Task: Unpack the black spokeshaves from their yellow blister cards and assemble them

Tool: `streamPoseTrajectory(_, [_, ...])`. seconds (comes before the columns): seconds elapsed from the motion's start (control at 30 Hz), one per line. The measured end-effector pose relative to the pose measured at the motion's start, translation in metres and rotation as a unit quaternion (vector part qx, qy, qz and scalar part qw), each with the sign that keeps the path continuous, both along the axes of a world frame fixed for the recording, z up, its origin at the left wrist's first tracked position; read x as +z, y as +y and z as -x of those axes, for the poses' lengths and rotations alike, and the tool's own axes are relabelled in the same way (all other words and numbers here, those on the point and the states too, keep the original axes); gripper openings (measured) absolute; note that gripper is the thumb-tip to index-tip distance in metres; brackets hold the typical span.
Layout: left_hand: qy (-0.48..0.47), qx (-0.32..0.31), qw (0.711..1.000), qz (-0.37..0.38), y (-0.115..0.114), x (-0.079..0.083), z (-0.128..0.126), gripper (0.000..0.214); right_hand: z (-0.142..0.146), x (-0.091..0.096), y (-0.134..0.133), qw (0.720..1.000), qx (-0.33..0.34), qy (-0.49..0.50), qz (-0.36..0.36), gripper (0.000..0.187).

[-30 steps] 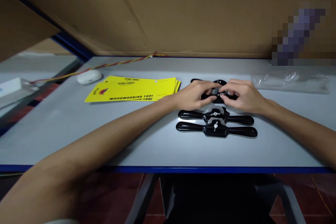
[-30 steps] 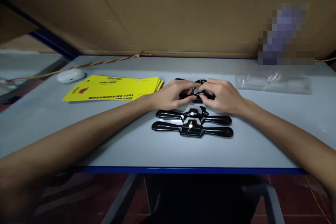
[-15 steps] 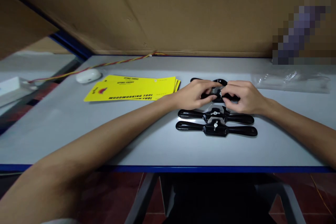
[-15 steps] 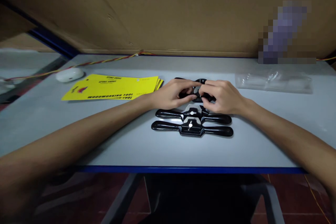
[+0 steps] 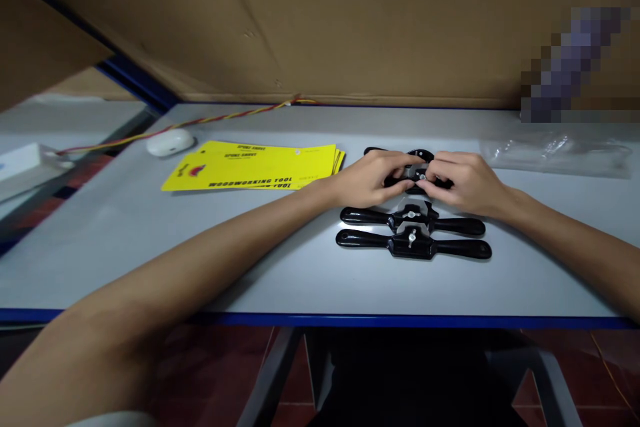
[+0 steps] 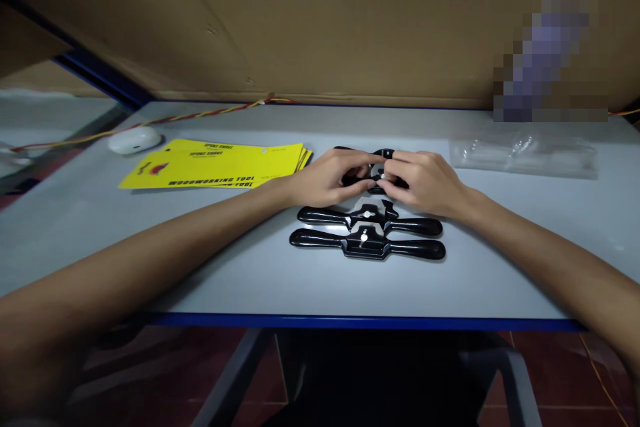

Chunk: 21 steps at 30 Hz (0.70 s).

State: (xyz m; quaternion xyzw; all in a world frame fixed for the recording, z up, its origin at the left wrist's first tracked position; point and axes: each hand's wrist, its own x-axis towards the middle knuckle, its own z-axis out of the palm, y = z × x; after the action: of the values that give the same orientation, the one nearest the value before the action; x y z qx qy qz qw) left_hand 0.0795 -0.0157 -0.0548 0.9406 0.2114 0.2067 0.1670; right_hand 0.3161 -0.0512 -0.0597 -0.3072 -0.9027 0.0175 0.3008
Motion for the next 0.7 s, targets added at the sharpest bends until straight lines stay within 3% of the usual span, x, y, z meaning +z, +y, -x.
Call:
streamPoseTrajectory(0.23, [-0.008, 0.000, 1.000, -0.002, 0.0003, -0.0004, -0.0002, 0.041, -0.0035, 0.0017, -0.0006, 0.998, 0.055, -0.002, 0.019, 0.021])
streamPoseTrajectory(0.33, [-0.003, 0.000, 1.000, 0.001, 0.0005, -0.0001, -0.0004, 0.039, -0.0026, 0.0037, -0.0021, 0.998, 0.037, 0.021, 0.054, 0.005])
streamPoseTrajectory(0.47, [-0.002, -0.001, 1.000, 0.002, 0.0003, 0.0005, -0.0008, 0.035, -0.0013, 0.0056, -0.0010, 0.996, 0.027, 0.036, 0.074, 0.022])
streamPoseTrajectory(0.6, [-0.004, -0.001, 1.000, 0.007, -0.0003, 0.0007, -0.0004, 0.038, -0.0014, 0.0048, 0.0023, 0.996, 0.025, 0.040, 0.081, 0.011])
streamPoseTrajectory(0.7, [-0.002, 0.000, 1.000, 0.007, -0.0002, 0.0001, 0.0001, 0.041, -0.0012, 0.0036, 0.0038, 0.995, 0.018, 0.050, 0.087, 0.015])
